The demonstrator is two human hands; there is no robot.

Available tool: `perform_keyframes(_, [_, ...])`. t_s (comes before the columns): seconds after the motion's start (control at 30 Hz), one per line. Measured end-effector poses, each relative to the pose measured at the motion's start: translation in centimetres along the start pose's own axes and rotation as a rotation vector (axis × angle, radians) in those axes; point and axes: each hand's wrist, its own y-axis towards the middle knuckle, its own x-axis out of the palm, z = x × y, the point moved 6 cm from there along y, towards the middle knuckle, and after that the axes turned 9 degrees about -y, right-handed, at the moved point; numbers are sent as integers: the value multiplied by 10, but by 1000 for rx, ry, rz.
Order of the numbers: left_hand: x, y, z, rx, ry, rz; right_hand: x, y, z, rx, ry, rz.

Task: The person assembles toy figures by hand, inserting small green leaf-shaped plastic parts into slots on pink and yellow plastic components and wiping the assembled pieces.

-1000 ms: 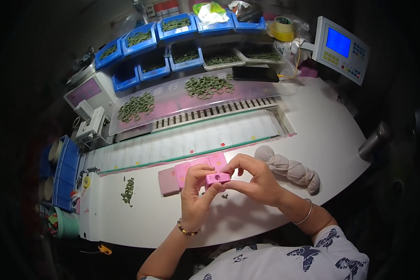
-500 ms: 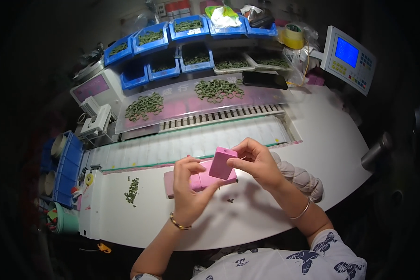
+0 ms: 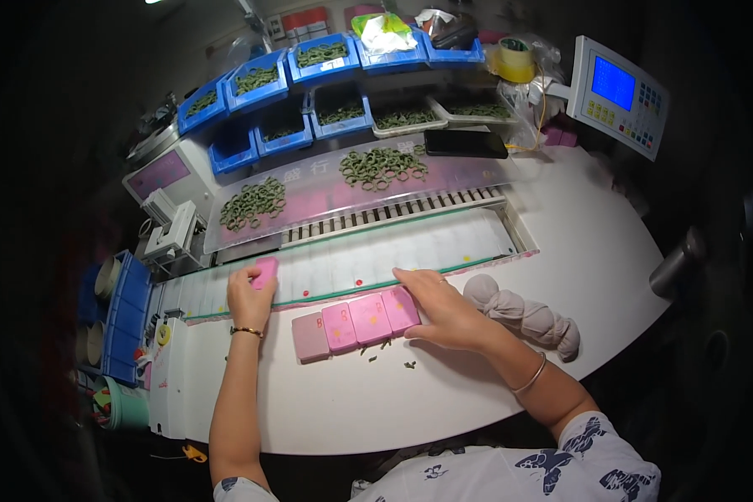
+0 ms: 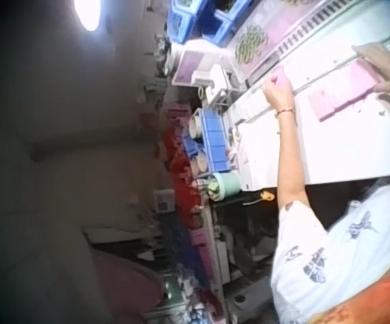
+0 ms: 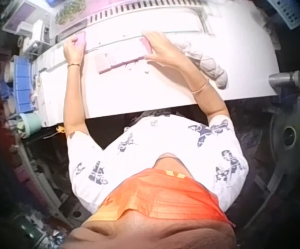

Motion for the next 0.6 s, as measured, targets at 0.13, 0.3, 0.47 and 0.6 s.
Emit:
perform_keyframes(0.13, [-8, 15, -11, -80, 62, -43, 9, 3, 0, -20, -35, -70])
perform_keyframes(0.3, [-6, 1, 46, 173, 149, 110, -10, 3, -8, -17, -16, 42])
perform_keyframes(0.47, [65, -64, 142, -454, -1352, -889, -37, 3, -19, -76, 110, 205])
perform_keyframes(0.6, [79, -91, 184, -533, -1601, -1051, -50, 1, -29, -154, 200, 284])
